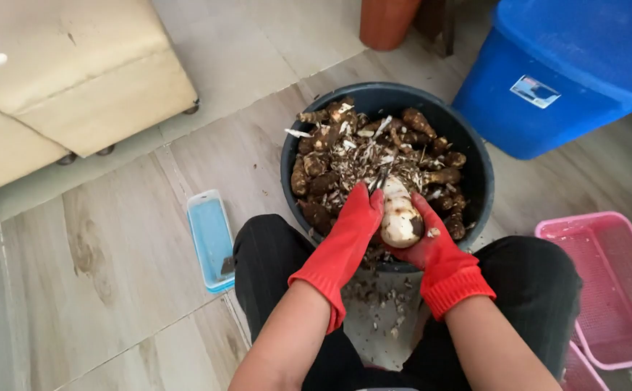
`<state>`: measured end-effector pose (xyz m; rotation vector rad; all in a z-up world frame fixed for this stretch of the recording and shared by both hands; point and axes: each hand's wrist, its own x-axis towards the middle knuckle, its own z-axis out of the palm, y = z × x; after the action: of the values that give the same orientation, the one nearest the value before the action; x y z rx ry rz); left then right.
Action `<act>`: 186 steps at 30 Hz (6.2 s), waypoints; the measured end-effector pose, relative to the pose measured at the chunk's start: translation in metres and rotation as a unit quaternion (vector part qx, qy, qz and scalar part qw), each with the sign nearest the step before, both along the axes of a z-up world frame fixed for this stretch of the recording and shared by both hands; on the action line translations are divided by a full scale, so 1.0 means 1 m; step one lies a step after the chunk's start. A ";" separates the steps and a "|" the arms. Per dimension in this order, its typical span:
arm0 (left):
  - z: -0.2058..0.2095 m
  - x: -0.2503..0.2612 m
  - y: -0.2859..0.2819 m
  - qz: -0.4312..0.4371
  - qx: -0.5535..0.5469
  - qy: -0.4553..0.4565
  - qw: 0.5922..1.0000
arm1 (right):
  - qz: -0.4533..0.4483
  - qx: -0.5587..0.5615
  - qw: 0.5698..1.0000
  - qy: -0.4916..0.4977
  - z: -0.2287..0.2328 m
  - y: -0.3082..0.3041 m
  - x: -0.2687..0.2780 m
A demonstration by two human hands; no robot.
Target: The person sits on the floor and uses a peeler to remove the skin from yams. They hold the yam in one hand and the peeler in the other, scraping off the outer layer into a large black bowl filled with yams and peels.
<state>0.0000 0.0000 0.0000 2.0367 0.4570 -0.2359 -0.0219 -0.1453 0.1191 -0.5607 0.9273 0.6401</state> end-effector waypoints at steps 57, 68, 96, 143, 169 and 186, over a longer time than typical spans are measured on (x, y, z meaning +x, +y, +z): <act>0.168 -0.059 -0.031 -0.235 0.213 0.114 0.942 | -0.089 0.121 0.989 0.016 -0.008 0.010 -0.008; 0.152 -0.068 -0.031 -0.212 0.235 0.094 0.944 | -0.086 0.118 0.989 -0.001 -0.010 0.016 -0.012; 0.164 -0.018 0.006 -0.298 0.224 0.072 0.925 | -0.083 0.125 0.973 0.174 0.121 0.016 0.009; 0.164 -0.044 0.004 -0.356 0.357 0.078 0.860 | -0.060 0.151 0.984 0.078 -0.034 0.041 -0.003; 0.158 -0.037 0.020 -0.360 0.365 0.054 0.857 | 0.005 0.137 0.989 0.053 -0.077 0.043 0.001; 0.105 -0.010 0.048 0.138 -0.136 0.034 0.980 | -0.058 0.171 0.978 0.109 -0.048 0.027 0.009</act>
<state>-0.0097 0.0475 0.1055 1.6805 0.7047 -0.1867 -0.0129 -0.1184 0.0715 -0.1294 1.0196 0.7454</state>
